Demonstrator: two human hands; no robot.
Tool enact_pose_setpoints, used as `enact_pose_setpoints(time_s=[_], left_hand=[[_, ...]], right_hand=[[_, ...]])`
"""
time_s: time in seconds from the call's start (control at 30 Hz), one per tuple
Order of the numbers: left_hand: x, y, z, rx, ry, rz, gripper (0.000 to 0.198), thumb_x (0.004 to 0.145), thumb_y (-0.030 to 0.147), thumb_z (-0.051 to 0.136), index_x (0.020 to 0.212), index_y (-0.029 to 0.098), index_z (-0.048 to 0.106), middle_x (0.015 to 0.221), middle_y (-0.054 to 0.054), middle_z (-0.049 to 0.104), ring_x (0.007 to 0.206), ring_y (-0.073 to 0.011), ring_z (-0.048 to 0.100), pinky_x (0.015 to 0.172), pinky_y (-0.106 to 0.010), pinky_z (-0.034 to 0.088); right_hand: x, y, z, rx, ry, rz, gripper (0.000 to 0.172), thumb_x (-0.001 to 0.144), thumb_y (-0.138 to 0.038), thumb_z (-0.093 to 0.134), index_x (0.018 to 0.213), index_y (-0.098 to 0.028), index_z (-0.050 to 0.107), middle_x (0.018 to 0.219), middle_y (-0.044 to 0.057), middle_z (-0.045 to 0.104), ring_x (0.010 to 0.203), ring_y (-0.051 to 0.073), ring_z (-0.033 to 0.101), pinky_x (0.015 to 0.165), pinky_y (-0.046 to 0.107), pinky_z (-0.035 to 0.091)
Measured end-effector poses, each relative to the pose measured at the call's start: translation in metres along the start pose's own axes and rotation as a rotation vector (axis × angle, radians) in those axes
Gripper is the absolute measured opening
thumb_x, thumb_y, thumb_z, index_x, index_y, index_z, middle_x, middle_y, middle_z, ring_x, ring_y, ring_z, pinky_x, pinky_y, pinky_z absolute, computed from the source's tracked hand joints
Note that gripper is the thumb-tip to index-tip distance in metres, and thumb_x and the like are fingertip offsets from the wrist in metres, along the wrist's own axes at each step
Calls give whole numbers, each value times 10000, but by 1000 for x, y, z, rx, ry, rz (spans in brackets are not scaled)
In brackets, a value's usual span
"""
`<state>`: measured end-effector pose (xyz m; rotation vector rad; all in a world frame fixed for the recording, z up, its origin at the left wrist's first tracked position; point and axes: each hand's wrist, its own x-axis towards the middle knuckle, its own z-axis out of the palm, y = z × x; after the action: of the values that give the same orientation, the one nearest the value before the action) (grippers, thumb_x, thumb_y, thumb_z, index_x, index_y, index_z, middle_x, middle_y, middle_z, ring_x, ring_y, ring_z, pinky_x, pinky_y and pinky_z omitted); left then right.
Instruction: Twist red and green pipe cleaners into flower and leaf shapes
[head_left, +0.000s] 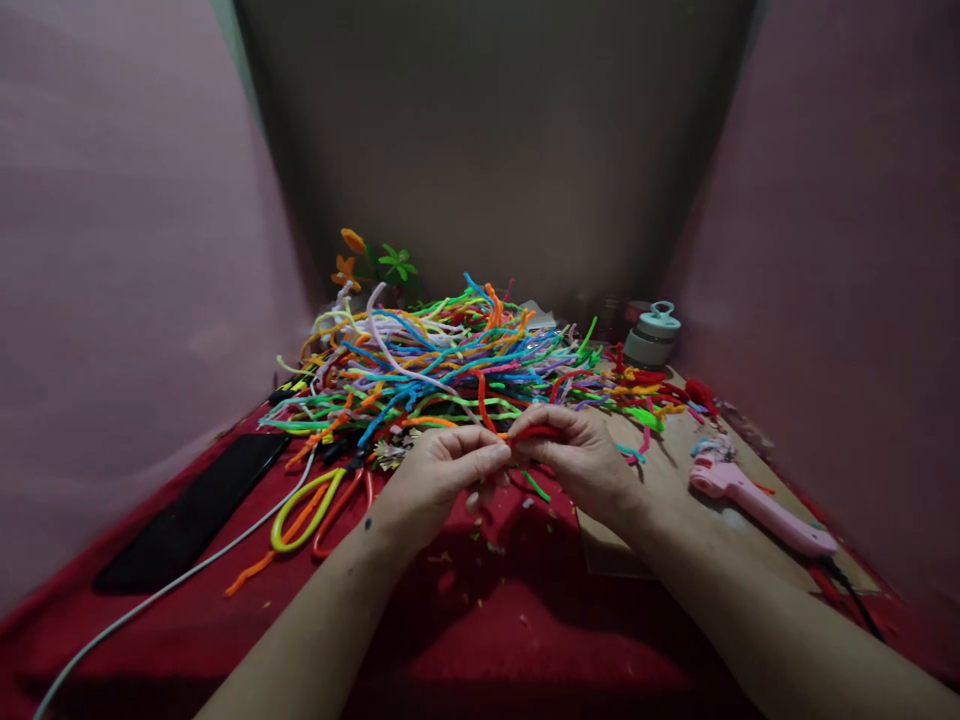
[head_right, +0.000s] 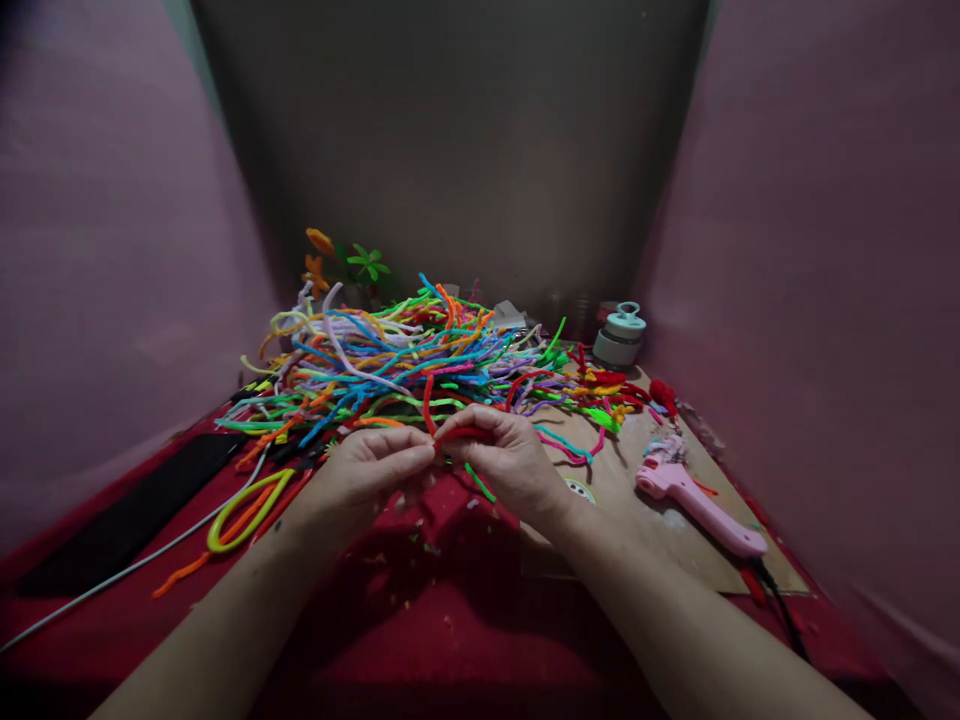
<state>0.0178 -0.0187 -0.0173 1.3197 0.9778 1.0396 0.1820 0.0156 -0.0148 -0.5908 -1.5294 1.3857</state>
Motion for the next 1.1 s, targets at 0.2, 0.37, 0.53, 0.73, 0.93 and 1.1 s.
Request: enact_pose_setpoints(time_s=[0.2,0.37,0.53,0.73,0.93,1.1], left_hand=[[-3,6,3,149,80,42,244,761,343,590,662,121,597,539,28,504,444,-46,399,439,-177,303],[-6,9,5,166,99,75,254,776,326,576,625,122,570,511,38,475,450,-44,397,447,-172,313],[-6,7,3,38,75,71,224,767,307,592,642,122,574,557,33,508,441,-36,404,428,-166,308],[-8,7,3,-65,53,31,207,744,291,621,633,123,574,536,34,522,405,-25,409,392,-149,290],[-7,6,5,-256,0,-89,203,710,284,652,629,125,554,504,21,551,356,-26,418,339,-126,263],[-3,-3,6,-377,-95,-141,202,733,288,626,656,117,552,503,16,546,329,-24,401,324,-131,270]], right_hand=[[-1,0,1,-41,0,-2,61,664,-141,682,714,-145,647,654,-13,613,591,77,550,591,205,461],[-3,8,1,-17,11,-28,107,684,-139,664,775,-158,611,692,-21,615,611,69,568,587,185,471],[-7,6,3,-212,39,-247,141,693,-50,578,770,-165,608,703,-21,616,619,69,576,578,172,477],[-11,-1,1,-642,52,-595,146,728,-51,568,805,-171,603,708,11,628,645,101,582,609,218,485],[-17,-1,5,-726,105,-765,167,746,-38,568,831,-181,582,753,36,644,712,127,605,655,260,502],[-19,1,8,-713,132,-768,175,742,-38,565,827,-188,593,725,23,644,705,134,613,647,270,510]])
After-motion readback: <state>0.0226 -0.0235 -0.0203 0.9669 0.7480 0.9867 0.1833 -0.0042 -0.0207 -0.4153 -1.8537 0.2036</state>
